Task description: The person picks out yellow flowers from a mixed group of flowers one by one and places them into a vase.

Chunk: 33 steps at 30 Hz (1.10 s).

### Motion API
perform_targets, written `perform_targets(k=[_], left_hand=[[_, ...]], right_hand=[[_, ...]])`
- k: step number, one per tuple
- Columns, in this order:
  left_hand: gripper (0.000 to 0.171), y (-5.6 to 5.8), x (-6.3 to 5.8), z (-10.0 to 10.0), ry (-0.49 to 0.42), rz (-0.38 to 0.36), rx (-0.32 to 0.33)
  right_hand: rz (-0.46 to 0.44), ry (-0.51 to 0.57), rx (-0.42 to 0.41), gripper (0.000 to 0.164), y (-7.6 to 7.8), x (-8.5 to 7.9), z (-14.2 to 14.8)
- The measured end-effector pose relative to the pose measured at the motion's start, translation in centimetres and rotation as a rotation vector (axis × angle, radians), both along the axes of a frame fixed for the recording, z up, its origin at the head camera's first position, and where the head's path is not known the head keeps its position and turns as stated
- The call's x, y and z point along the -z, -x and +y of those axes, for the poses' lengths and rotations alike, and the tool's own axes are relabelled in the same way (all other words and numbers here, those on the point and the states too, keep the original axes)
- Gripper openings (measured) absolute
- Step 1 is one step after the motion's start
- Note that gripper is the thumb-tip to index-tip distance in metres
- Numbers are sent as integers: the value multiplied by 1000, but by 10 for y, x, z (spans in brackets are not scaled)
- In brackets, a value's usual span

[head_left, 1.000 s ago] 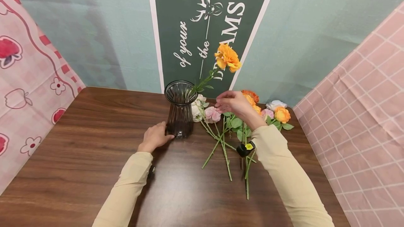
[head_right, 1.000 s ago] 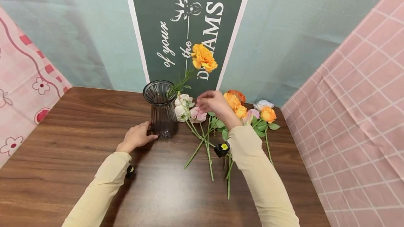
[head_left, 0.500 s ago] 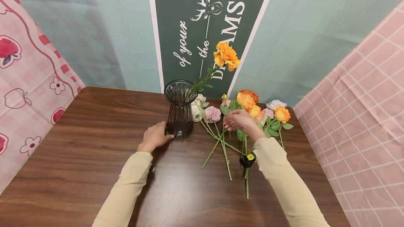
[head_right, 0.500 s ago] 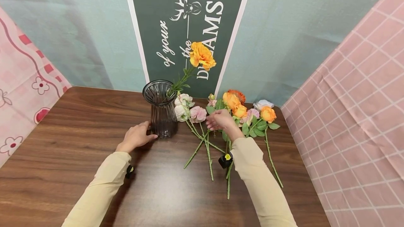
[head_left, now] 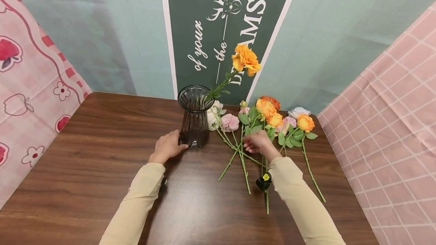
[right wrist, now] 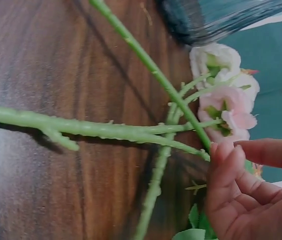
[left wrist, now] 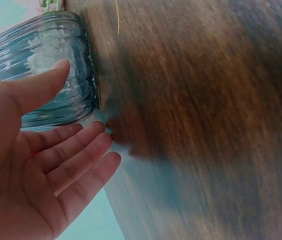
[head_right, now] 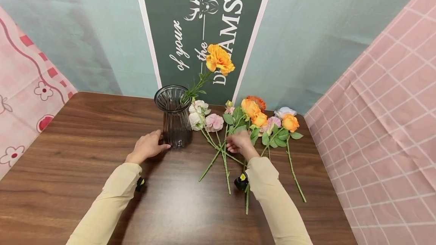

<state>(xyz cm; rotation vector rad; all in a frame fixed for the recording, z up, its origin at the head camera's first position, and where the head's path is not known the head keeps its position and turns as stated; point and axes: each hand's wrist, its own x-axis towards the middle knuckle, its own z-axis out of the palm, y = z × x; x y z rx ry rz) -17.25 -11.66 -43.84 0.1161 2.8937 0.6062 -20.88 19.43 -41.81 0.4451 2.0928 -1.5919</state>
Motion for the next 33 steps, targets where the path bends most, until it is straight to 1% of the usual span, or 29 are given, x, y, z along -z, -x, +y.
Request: perform_targets(k=[8, 11, 15, 18, 25, 27, 33], left_hand=[[62, 0, 1, 0, -5, 12, 1], [62, 0, 1, 0, -4, 18, 0], [62, 0, 1, -1, -4, 19, 1], [61, 0, 1, -1, -3, 18, 1], [58, -1, -1, 0, -3, 16, -2], [58, -1, -1, 1, 0, 13, 0], [58, -1, -2, 0, 3, 12, -4]], right_hand=[[-58, -37, 36, 20, 0, 8, -4], [-66, -40, 72, 20, 0, 10, -7], [-66, -13, 115, 19, 2, 12, -8], [-63, 8, 131, 18, 2, 15, -8], [-45, 39, 190, 10, 2, 16, -8], [-37, 57, 206, 11, 1, 16, -8], [-16, 114, 231, 21, 1, 13, -7]])
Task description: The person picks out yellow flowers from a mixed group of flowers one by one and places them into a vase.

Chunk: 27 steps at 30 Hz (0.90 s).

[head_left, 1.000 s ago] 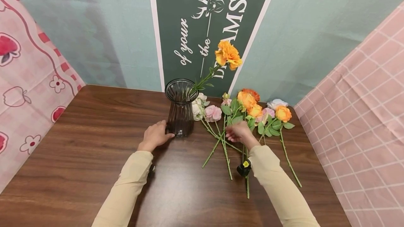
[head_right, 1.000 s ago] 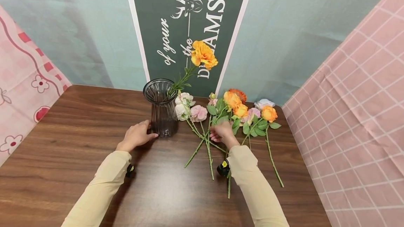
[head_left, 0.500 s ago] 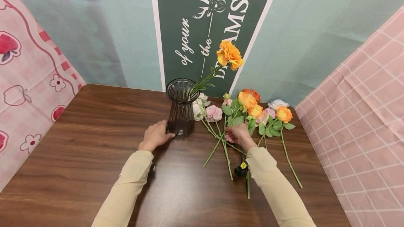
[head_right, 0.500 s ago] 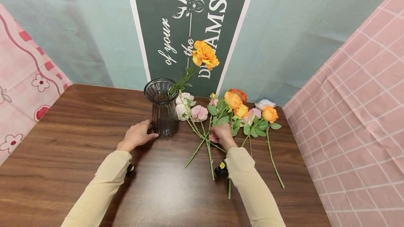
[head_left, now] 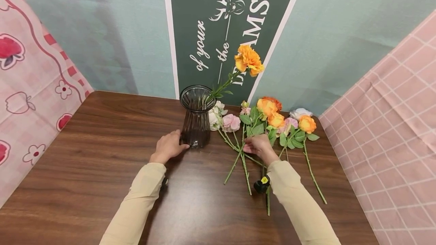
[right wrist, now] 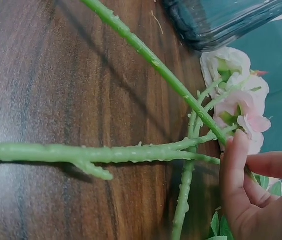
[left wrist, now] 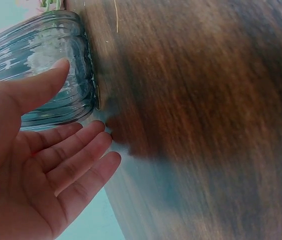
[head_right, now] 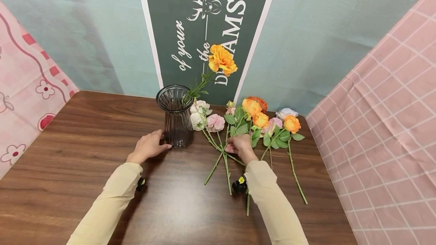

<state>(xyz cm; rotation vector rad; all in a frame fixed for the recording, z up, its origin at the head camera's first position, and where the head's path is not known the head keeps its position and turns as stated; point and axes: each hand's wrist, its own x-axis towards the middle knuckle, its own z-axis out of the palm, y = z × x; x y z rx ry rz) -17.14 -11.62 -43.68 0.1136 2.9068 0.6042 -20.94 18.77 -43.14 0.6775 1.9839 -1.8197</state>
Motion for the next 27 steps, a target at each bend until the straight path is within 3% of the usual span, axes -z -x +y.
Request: perform_targets(k=[7, 11, 27], left_hand=[[58, 0, 1, 0, -16, 8, 2], [57, 0, 2, -1, -14, 14, 5], [55, -1, 2, -2, -21, 31, 5]], right_hand=[[16, 42, 1, 27, -3, -6, 2], [8, 65, -2, 21, -4, -7, 3], [-10, 170, -120, 30, -5, -11, 10]])
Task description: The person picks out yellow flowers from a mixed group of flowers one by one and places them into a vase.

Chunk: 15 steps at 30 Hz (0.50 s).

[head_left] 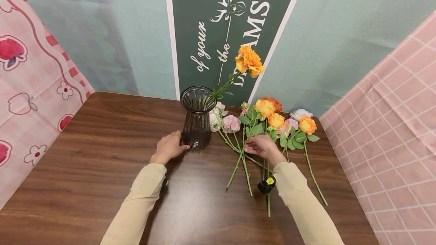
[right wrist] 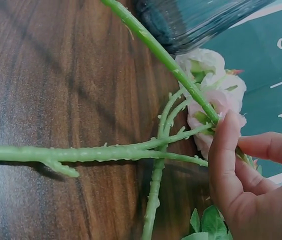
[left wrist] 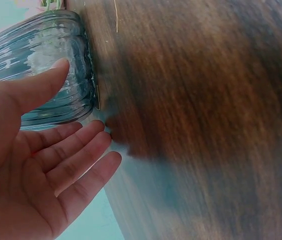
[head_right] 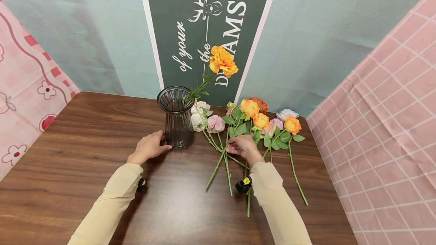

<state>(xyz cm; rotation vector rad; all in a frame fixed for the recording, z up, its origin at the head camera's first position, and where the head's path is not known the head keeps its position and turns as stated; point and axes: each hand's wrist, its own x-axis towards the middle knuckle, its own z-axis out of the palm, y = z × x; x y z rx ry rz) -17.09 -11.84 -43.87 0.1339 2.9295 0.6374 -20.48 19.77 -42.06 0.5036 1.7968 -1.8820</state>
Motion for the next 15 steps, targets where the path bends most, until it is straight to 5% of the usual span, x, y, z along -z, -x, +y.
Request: perform_targets(k=[9, 15], left_hand=[[57, 0, 1, 0, 1, -7, -3], [59, 0, 1, 0, 6, -11, 1]], right_hand=[[-9, 69, 42, 12, -3, -7, 3], [25, 162, 67, 25, -5, -16, 6]])
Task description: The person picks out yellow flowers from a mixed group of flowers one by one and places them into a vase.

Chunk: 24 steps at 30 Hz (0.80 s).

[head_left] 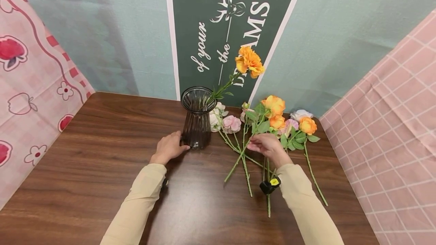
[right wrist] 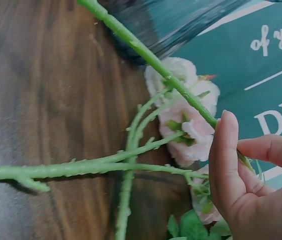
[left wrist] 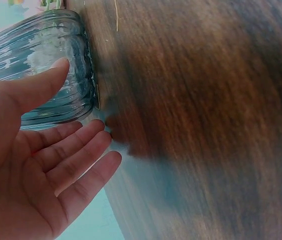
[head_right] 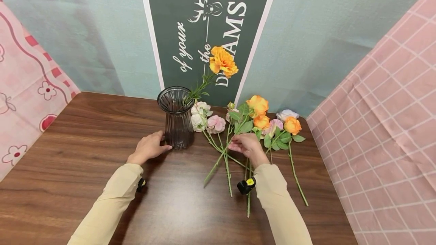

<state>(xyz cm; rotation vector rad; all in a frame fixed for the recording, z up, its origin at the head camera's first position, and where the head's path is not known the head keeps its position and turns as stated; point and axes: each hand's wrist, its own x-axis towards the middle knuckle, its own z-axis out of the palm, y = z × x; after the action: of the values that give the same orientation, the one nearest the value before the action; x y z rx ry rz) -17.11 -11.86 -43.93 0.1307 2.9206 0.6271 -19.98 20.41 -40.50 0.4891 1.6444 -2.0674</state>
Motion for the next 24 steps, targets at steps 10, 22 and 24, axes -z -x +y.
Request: perform_targets(k=[10, 22, 24], left_hand=[[61, 0, -1, 0, 2, -12, 2], [62, 0, -2, 1, 9, -19, 1], [62, 0, -2, 1, 12, -16, 3]], right_hand=[[37, 138, -2, 33, -3, -10, 9], [33, 216, 15, 32, -2, -21, 15], [37, 230, 13, 32, -2, -23, 15]])
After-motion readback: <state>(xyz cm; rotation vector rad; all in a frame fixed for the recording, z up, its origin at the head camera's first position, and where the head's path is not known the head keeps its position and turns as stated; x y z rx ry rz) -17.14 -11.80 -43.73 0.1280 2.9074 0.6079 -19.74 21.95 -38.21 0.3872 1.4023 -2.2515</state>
